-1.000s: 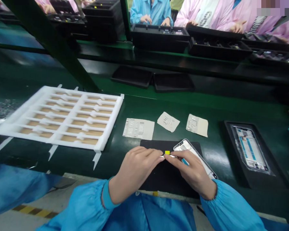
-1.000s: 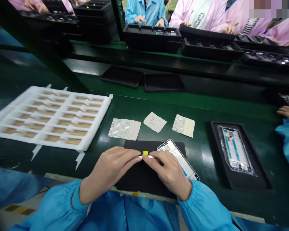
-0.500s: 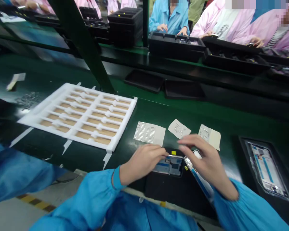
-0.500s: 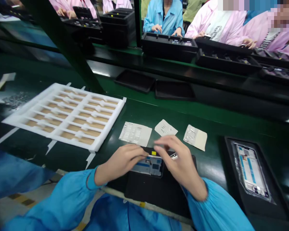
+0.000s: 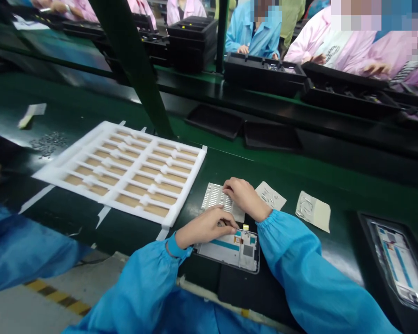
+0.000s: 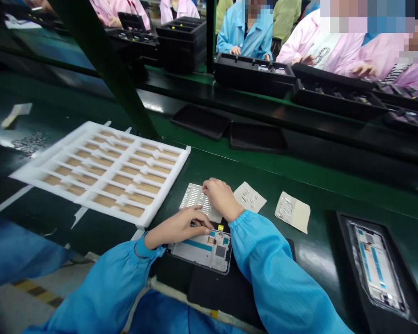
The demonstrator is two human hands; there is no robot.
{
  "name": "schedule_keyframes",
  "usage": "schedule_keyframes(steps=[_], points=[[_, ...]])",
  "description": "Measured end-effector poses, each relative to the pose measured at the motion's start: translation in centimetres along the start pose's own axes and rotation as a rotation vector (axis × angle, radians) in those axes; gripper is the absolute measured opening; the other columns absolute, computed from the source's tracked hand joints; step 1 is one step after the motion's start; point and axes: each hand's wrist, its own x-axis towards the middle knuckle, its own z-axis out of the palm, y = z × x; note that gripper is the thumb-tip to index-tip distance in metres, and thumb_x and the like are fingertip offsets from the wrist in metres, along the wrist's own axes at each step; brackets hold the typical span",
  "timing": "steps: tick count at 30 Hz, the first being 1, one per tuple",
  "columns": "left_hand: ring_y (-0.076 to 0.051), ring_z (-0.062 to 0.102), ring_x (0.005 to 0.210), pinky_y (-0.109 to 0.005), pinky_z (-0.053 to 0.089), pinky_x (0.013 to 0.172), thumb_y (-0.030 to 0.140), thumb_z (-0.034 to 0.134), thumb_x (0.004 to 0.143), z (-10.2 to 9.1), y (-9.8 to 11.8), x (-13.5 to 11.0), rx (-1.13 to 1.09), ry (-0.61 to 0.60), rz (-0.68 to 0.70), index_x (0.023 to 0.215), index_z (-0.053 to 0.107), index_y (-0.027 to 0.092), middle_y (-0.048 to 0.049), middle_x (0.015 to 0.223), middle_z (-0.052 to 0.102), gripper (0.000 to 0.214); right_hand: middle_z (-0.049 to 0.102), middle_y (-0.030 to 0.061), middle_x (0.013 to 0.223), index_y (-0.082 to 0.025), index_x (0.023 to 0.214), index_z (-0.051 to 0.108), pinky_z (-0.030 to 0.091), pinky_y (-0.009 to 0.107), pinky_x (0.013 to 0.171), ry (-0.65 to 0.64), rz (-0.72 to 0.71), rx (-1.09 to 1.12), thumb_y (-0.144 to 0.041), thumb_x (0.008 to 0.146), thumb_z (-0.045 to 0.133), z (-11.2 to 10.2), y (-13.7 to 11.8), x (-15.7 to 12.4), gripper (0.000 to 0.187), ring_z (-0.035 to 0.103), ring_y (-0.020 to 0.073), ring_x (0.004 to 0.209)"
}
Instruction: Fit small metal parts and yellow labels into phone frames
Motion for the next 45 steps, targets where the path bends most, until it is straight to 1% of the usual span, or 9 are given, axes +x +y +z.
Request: schedule_keyframes(steps=[6,9,14,16,19,24,29,35,45], points=[[-0.013,0.068,0.072,-0.034,0.045,0.099,0.022,0.065,0.09,-0.2,0.0,0.0,-0.009,-0.027,0.006,0.086,0.074,0.02,0.0032,0.085,0.076,0.01,0.062,0.0148,0.1,-0.016,0.087,0.057,0.043,0.038,0.084,0.062,-0.012,-0.046,0.002,0.087,0.042,0.8,-1.9,-0.7,0.023,0.055,0.0265,0.095],[-0.012,0.067,0.068,-0.031,0.048,0.094,0.024,0.066,0.09,-0.3,0.0,0.0,0.006,-0.022,0.0,0.086,0.074,0.02,0.0026,0.085,0.076,0.01,0.062,0.0105,0.096,-0.017,0.089,0.055,0.044,0.035,0.083,0.137,0.001,0.02,-0.006,0.092,0.042,1.2,-1.0,-0.4,0.017,0.056,0.0229,0.092],[-0.012,0.07,0.078,-0.039,0.036,0.113,0.023,0.062,0.093,-0.2,0.8,-0.3,0.075,-0.023,-0.014,0.093,0.073,0.021,0.0046,0.085,0.076,0.011,0.063,0.0064,0.093,-0.017,0.093,0.053,0.046,0.029,0.08,0.342,0.071,0.181,-0.021,0.1,0.036,-1.3,-0.4,-1.1,0.019,0.059,0.0177,0.089],[-0.013,0.07,0.093,-0.042,0.031,0.117,0.022,0.06,0.095,0.0,1.3,-0.7,0.132,0.003,0.011,0.097,0.072,0.022,0.0043,0.095,0.076,0.013,0.064,0.0056,0.094,-0.019,0.094,0.054,0.047,0.029,0.08,0.438,0.08,0.317,-0.028,0.101,0.039,-3.0,-0.5,-3.1,0.018,0.061,0.0177,0.089],[-0.013,0.071,0.093,-0.045,0.029,0.119,0.02,0.055,0.097,0.5,2.3,-1.7,0.244,0.056,0.091,0.1,0.071,0.023,0.0043,0.097,0.076,0.017,0.066,0.0054,0.096,-0.021,0.094,0.056,0.047,0.031,0.08,0.529,0.113,0.408,-0.031,0.1,0.045,-5.0,0.3,-8.3,0.016,0.062,0.0193,0.092],[-0.016,0.071,0.084,-0.037,0.054,0.09,0.009,0.045,0.097,1.7,4.7,-3.4,0.487,0.273,0.343,0.106,0.069,0.017,-0.0025,0.097,0.075,0.026,0.062,0.0081,0.097,-0.022,0.093,0.056,0.047,0.036,0.081,0.435,0.184,0.0,-0.029,0.1,0.041,-4.3,4.8,-18.2,0.018,0.059,0.0227,0.093],[-0.019,0.072,0.083,-0.034,0.055,0.075,0.004,0.043,0.096,4.3,6.6,-3.6,0.617,0.438,0.383,0.109,0.068,0.012,-0.007,0.101,0.075,0.029,0.06,0.0104,0.093,-0.019,0.092,0.056,0.042,0.037,0.068,0.348,0.303,-0.395,-0.027,0.101,0.036,-2.0,8.6,-23.4,0.023,0.055,0.0242,0.082],[-0.02,0.072,0.083,-0.035,0.055,0.079,0.001,0.051,0.092,6.3,6.8,-3.8,0.686,0.479,0.378,0.108,0.069,0.01,-0.0089,0.102,0.076,0.025,0.06,0.0094,0.09,-0.019,0.091,0.057,0.047,0.039,0.076,0.364,0.356,-0.257,-0.029,0.101,0.038,-1.6,9.6,-24.9,0.024,0.058,0.0247,0.086],[-0.021,0.071,0.093,-0.034,0.054,0.083,0.0,0.044,0.093,5.4,6.8,-4.9,0.761,0.372,0.37,0.122,0.064,0.015,-0.0079,0.117,0.072,0.039,0.065,0.0075,0.09,-0.02,0.09,0.063,0.051,0.037,0.076,0.515,0.409,0.06,-0.036,0.096,0.051,-1.2,9.5,-25.4,0.021,0.063,0.0223,0.083]])
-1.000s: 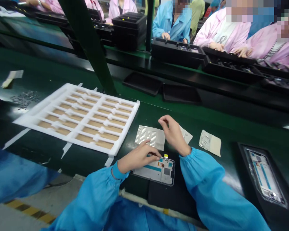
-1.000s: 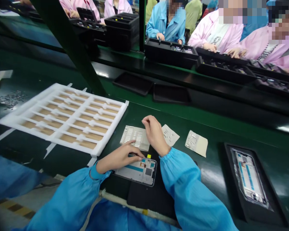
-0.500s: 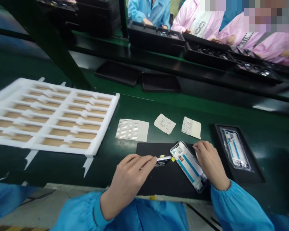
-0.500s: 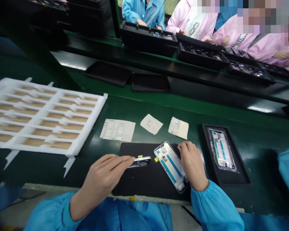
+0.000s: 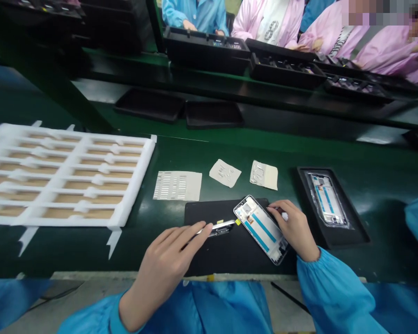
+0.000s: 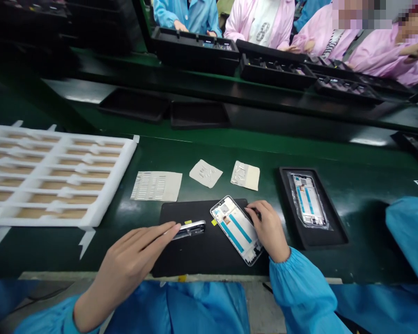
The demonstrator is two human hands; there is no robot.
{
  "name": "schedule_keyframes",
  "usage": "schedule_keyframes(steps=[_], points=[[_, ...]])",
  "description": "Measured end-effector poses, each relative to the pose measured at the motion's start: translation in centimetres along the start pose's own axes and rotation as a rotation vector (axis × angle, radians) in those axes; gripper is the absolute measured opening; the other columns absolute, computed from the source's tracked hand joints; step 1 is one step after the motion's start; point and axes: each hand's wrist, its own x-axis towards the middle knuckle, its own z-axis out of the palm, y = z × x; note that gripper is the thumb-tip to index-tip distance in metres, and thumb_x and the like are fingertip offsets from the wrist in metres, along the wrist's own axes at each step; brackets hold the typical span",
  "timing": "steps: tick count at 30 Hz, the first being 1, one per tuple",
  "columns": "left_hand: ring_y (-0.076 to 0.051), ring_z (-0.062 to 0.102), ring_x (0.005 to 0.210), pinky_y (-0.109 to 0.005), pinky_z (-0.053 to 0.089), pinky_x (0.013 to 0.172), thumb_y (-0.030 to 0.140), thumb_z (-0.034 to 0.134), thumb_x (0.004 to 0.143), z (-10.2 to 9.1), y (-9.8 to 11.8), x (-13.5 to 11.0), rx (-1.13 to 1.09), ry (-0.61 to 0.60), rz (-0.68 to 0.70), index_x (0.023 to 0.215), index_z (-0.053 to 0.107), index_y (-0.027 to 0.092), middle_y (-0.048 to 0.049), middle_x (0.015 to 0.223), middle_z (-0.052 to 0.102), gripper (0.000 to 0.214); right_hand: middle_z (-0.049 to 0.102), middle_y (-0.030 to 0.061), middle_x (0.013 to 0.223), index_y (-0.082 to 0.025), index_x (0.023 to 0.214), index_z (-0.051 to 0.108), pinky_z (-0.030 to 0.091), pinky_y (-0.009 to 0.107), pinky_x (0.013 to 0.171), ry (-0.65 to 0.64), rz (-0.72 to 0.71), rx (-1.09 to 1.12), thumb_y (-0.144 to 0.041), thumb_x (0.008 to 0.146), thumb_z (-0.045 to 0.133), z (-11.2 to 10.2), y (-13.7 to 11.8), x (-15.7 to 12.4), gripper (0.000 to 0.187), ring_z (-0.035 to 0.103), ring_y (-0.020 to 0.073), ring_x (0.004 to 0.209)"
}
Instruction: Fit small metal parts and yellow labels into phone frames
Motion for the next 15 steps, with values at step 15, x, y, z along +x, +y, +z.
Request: schedule_keyframes(steps=[15], points=[[-0.019,0.07,0.096,-0.032,0.051,0.08,0.004,0.05,0.094,-0.4,-0.8,-1.3,-0.156,-0.004,-0.065,0.123,0.063,0.017,-0.0058,0.115,0.073,0.034,0.067,0.0066,0.096,-0.023,0.095,0.059,0.053,0.033,0.08,0.091,-0.134,0.225,-0.017,0.095,0.053,-1.3,-7.1,-1.6,0.008,0.065,0.0196,0.092]])
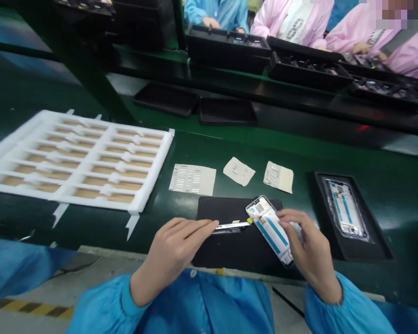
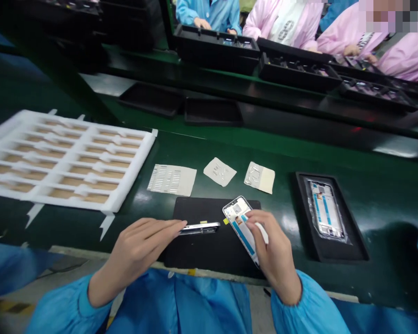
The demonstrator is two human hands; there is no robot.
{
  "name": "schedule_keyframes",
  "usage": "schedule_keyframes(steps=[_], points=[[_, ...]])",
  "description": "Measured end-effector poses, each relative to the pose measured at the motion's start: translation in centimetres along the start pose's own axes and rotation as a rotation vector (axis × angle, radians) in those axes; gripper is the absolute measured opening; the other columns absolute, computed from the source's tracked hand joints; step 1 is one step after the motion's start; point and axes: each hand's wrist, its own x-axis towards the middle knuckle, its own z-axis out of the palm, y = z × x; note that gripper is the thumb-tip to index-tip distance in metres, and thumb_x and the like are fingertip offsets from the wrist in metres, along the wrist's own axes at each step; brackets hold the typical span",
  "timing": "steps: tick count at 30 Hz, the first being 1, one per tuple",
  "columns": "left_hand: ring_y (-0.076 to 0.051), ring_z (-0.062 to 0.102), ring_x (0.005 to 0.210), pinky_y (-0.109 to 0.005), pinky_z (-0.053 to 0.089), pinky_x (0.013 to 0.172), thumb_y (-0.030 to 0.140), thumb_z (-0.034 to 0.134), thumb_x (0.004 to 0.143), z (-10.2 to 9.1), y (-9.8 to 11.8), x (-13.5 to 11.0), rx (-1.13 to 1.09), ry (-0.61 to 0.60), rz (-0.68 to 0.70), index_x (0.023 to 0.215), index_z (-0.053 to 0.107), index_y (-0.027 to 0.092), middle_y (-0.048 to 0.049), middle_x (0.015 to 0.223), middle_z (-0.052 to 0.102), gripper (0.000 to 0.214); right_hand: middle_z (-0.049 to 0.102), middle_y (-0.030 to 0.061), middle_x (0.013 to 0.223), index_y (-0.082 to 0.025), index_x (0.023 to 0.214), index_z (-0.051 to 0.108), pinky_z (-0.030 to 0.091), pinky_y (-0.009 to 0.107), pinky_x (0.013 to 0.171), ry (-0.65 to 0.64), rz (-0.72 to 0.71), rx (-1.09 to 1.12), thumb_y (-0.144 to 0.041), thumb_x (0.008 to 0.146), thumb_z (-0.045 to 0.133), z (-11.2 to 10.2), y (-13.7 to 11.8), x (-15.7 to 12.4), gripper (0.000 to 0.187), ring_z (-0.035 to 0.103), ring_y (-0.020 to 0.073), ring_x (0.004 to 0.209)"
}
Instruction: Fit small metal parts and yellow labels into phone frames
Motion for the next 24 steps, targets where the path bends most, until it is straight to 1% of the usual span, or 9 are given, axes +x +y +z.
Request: schedule_keyframes(steps=[2,4,6,9,11,14,17,20,24], points=[[-0.016,0.07,0.093,-0.031,0.051,0.079,0.005,0.053,0.094,0.2,-0.1,-0.1,-0.071,0.027,-0.007,0.119,0.064,0.018,-0.0038,0.111,0.074,0.031,0.069,0.0057,0.094,-0.024,0.099,0.06,0.055,0.033,0.079,-0.01,-0.106,0.116,-0.007,0.092,0.053,0.6,-2.8,-0.2,0.019,0.067,0.0186,0.09],[-0.014,0.07,0.089,-0.029,0.05,0.077,0.005,0.054,0.094,0.5,-0.1,-0.2,-0.127,0.062,-0.002,0.117,0.064,0.018,-0.0027,0.107,0.075,0.029,0.07,0.0046,0.09,-0.023,0.102,0.062,0.056,0.032,0.075,-0.003,-0.192,0.238,0.0,0.088,0.055,1.5,-4.9,-0.1,0.027,0.068,0.0183,0.086],[-0.014,0.07,0.085,-0.028,0.049,0.074,0.005,0.055,0.093,0.7,-0.1,-0.4,-0.148,0.093,0.002,0.117,0.064,0.017,-0.0023,0.103,0.075,0.028,0.07,0.0038,0.087,-0.021,0.103,0.063,0.058,0.032,0.072,0.015,-0.222,0.325,0.004,0.084,0.059,2.4,-6.3,0.2,0.031,0.069,0.0182,0.083],[-0.015,0.07,0.085,-0.029,0.048,0.073,0.006,0.054,0.094,0.7,0.1,-0.6,-0.152,0.086,-0.001,0.117,0.063,0.017,-0.0024,0.103,0.075,0.027,0.072,0.0028,0.089,-0.019,0.104,0.063,0.059,0.032,0.073,0.026,-0.205,0.381,0.005,0.079,0.066,3.4,-7.2,0.8,0.035,0.07,0.0183,0.083],[-0.015,0.07,0.085,-0.03,0.048,0.072,0.007,0.054,0.095,0.6,0.1,-0.7,-0.157,0.085,-0.003,0.116,0.063,0.016,-0.0023,0.103,0.075,0.025,0.073,0.0027,0.09,-0.019,0.105,0.063,0.059,0.033,0.075,-0.019,-0.21,0.348,0.003,0.078,0.07,3.7,-7.4,1.1,0.035,0.07,0.0183,0.084],[-0.015,0.07,0.085,-0.03,0.048,0.073,0.008,0.056,0.095,0.6,0.2,-0.9,-0.166,0.125,-0.027,0.112,0.064,0.016,-0.0018,0.103,0.075,0.021,0.073,0.0031,0.092,-0.019,0.104,0.065,0.058,0.031,0.078,-0.13,-0.258,0.19,-0.002,0.081,0.07,3.8,-7.4,1.3,0.029,0.069,0.0172,0.086],[-0.015,0.07,0.085,-0.029,0.049,0.072,0.008,0.055,0.095,0.7,0.1,-1.0,-0.183,0.149,-0.049,0.109,0.065,0.016,-0.002,0.102,0.076,0.019,0.072,0.0034,0.094,-0.019,0.101,0.066,0.056,0.028,0.083,-0.177,-0.322,0.034,-0.005,0.083,0.069,3.8,-7.4,1.4,0.022,0.068,0.0162,0.09],[-0.016,0.07,0.085,-0.029,0.049,0.073,0.009,0.054,0.096,0.8,0.1,-1.1,-0.206,0.161,-0.047,0.108,0.065,0.014,-0.0025,0.101,0.076,0.018,0.071,0.0036,0.094,-0.018,0.102,0.065,0.054,0.028,0.084,-0.205,-0.37,-0.04,-0.006,0.085,0.068,3.8,-7.6,1.6,0.02,0.067,0.0157,0.091],[-0.015,0.07,0.086,-0.029,0.049,0.073,0.008,0.054,0.096,0.9,0.1,-1.2,-0.222,0.162,-0.043,0.109,0.065,0.014,-0.0022,0.102,0.075,0.018,0.069,0.0026,0.094,-0.019,0.102,0.061,0.053,0.028,0.082,-0.341,-0.374,-0.084,-0.009,0.089,0.064,3.9,-8.0,2.0,0.016,0.066,0.0152,0.09]])
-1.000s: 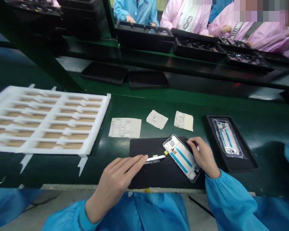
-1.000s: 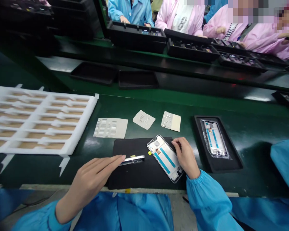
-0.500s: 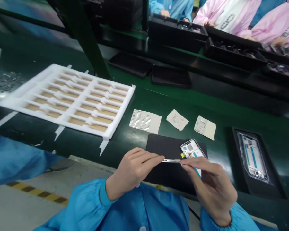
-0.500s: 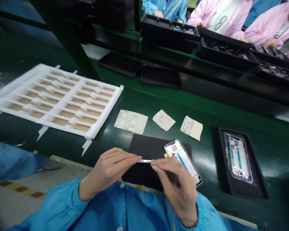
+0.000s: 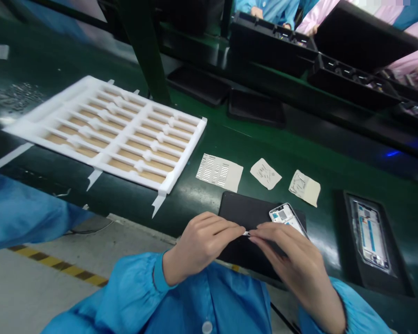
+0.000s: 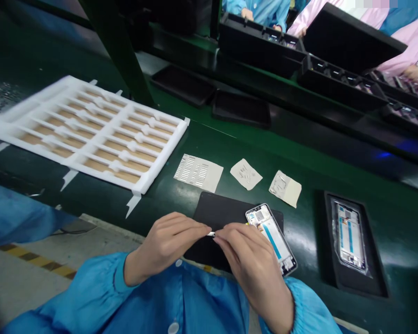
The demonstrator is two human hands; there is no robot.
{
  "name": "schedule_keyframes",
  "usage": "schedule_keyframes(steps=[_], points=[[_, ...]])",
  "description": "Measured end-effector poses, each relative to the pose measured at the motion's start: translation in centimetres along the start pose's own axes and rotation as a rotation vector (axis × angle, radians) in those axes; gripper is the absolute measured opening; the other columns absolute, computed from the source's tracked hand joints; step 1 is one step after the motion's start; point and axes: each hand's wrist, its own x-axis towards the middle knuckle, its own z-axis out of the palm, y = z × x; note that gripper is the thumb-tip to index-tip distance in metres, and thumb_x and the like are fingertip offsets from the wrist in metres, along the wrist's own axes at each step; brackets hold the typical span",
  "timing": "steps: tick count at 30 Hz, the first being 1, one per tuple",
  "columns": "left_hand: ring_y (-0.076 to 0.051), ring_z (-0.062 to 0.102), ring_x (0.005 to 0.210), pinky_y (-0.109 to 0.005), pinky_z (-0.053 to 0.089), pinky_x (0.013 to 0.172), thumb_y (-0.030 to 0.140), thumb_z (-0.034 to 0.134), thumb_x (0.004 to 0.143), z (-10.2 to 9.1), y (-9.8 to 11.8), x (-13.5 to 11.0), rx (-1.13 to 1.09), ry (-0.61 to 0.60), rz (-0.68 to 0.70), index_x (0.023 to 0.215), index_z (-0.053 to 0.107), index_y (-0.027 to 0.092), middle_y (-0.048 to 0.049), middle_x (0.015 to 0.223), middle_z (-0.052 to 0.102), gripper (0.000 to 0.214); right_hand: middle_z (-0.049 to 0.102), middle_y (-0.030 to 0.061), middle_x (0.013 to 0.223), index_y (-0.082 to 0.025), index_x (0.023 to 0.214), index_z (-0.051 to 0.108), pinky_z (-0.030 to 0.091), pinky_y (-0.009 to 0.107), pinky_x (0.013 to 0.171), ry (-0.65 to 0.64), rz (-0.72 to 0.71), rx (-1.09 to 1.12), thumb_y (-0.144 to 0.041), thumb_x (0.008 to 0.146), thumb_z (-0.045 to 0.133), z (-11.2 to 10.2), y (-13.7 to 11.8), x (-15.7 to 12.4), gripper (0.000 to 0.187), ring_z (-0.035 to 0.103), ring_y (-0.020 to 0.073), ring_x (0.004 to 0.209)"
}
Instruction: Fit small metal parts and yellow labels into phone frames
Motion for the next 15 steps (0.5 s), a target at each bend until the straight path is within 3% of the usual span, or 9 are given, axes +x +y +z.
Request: schedule_keyframes(steps=[10,15], points=[[-0.014,0.07,0.088,-0.029,0.051,0.074,0.012,0.049,0.098,0.1,0.0,-0.2,0.003,-0.006,0.005,0.11,0.064,0.016,-0.0028,0.103,0.075,0.019,0.069,0.0064,0.1,-0.018,0.106,0.057,0.054,0.031,0.08,-0.19,-0.003,-0.119,-0.013,0.098,0.049,-1.1,-0.8,0.3,0.013,0.067,0.0187,0.091],[-0.014,0.07,0.086,-0.029,0.051,0.073,0.012,0.047,0.099,0.2,0.2,-0.2,0.023,-0.01,0.016,0.109,0.064,0.015,-0.0039,0.102,0.075,0.02,0.07,0.011,0.105,-0.015,0.107,0.058,0.056,0.035,0.083,-0.153,-0.09,-0.229,-0.013,0.098,0.046,-1.1,-0.8,0.1,0.016,0.068,0.0233,0.1]])
